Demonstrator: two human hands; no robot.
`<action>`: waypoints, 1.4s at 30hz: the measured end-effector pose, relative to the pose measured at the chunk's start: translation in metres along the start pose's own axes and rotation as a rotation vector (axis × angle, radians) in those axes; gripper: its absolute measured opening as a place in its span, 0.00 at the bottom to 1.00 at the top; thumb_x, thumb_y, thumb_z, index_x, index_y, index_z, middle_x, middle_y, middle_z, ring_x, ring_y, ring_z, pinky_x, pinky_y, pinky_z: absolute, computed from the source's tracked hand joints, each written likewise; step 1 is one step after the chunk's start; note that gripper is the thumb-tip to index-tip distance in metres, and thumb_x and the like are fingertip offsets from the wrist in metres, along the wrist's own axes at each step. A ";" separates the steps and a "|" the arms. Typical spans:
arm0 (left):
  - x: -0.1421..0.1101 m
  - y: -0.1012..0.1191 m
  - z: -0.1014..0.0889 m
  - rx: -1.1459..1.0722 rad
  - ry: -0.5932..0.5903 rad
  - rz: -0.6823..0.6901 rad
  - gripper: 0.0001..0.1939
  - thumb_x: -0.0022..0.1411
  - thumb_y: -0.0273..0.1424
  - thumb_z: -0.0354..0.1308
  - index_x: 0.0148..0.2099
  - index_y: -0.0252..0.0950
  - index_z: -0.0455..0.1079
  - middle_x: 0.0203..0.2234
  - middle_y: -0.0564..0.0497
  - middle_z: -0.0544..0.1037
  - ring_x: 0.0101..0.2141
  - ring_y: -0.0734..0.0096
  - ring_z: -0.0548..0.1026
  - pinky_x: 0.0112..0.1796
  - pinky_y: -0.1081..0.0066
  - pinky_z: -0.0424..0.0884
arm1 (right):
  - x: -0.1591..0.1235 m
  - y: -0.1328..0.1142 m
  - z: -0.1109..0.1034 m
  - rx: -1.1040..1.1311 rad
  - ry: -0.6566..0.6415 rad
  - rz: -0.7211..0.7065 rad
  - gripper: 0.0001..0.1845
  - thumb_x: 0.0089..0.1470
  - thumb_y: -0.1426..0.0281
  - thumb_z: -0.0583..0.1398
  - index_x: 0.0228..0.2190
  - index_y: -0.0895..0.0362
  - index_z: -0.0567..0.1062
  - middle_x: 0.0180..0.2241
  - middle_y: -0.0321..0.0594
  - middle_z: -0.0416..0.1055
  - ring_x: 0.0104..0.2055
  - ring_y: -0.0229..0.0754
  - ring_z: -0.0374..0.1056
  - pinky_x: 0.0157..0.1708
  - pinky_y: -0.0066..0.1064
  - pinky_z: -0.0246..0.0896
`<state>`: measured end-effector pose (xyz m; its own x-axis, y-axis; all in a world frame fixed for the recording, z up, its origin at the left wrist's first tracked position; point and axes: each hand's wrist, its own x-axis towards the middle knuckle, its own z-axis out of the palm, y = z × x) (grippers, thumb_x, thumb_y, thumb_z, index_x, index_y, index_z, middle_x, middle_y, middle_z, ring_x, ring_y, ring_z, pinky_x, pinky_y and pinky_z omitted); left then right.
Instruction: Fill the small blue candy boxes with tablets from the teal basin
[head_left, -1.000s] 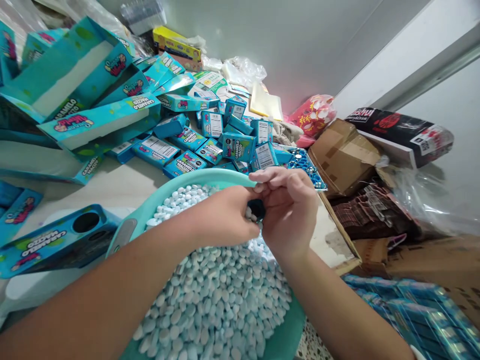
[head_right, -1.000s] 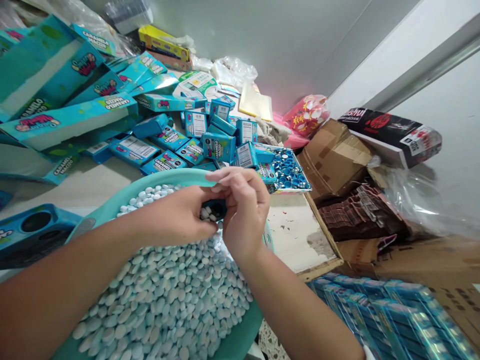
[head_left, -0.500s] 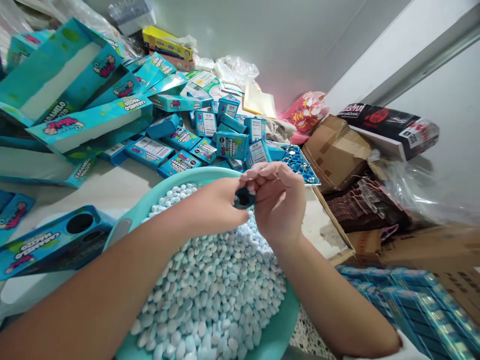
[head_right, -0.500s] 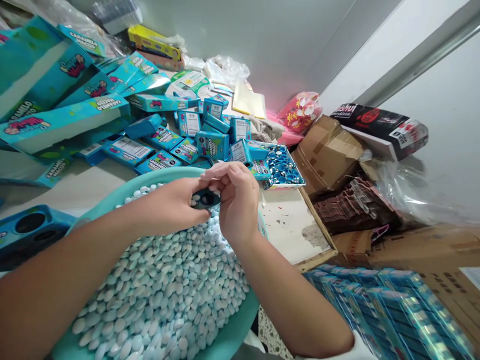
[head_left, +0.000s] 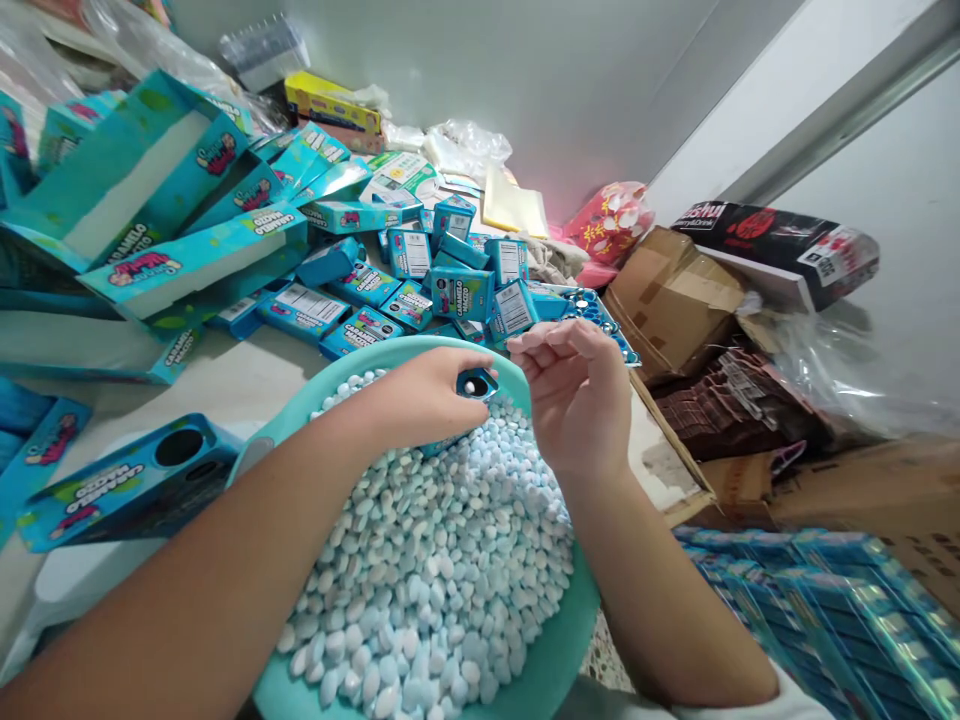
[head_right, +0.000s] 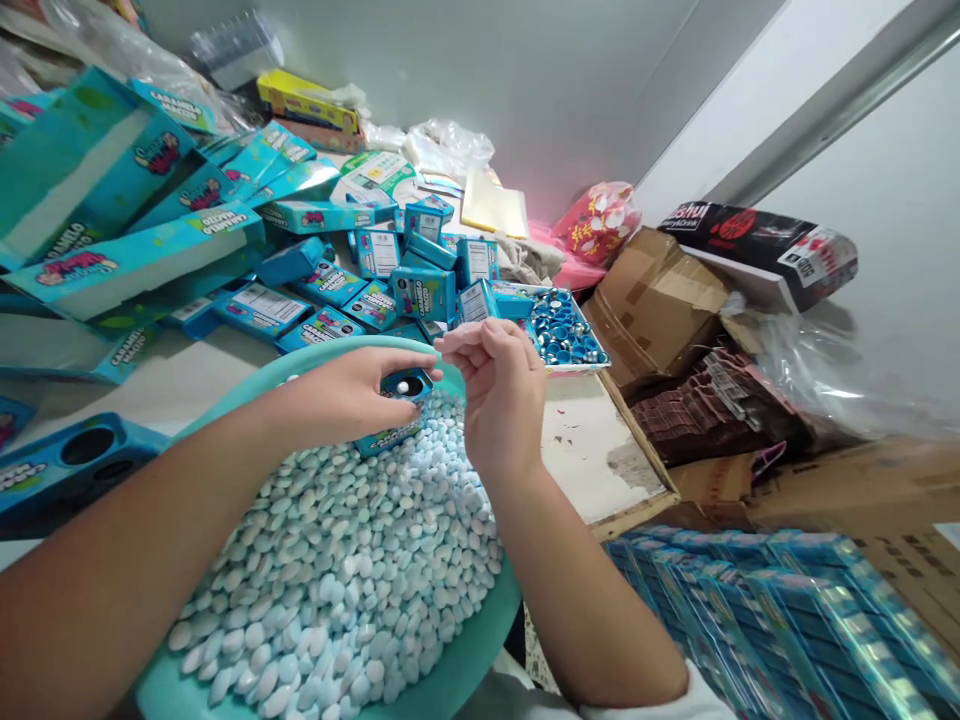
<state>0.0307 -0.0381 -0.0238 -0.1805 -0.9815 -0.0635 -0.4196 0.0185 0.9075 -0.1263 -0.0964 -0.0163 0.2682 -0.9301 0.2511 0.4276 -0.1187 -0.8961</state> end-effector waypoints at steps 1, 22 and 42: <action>-0.002 0.000 0.001 0.013 0.012 -0.005 0.23 0.56 0.31 0.56 0.54 0.38 0.74 0.38 0.51 0.79 0.27 0.72 0.70 0.26 0.73 0.62 | -0.004 -0.005 -0.005 -0.070 -0.002 0.031 0.12 0.57 0.62 0.61 0.26 0.54 0.75 0.29 0.35 0.73 0.36 0.41 0.73 0.39 0.32 0.69; -0.010 0.003 -0.002 0.067 -0.037 -0.024 0.28 0.58 0.32 0.57 0.62 0.42 0.70 0.46 0.51 0.81 0.33 0.67 0.77 0.32 0.71 0.69 | -0.062 -0.006 -0.029 -1.228 -0.930 0.000 0.13 0.60 0.71 0.61 0.47 0.59 0.74 0.51 0.53 0.71 0.50 0.57 0.71 0.45 0.46 0.70; -0.007 0.004 0.005 -0.056 -0.073 0.103 0.07 0.51 0.26 0.54 0.36 0.37 0.66 0.29 0.55 0.73 0.33 0.68 0.70 0.29 0.71 0.60 | -0.012 0.010 0.030 -0.087 0.009 0.035 0.10 0.56 0.66 0.59 0.23 0.53 0.70 0.23 0.32 0.65 0.27 0.40 0.67 0.29 0.33 0.63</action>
<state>0.0260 -0.0304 -0.0218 -0.2847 -0.9586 0.0032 -0.3451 0.1056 0.9326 -0.0994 -0.0760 -0.0177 0.2738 -0.9372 0.2163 0.3419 -0.1154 -0.9326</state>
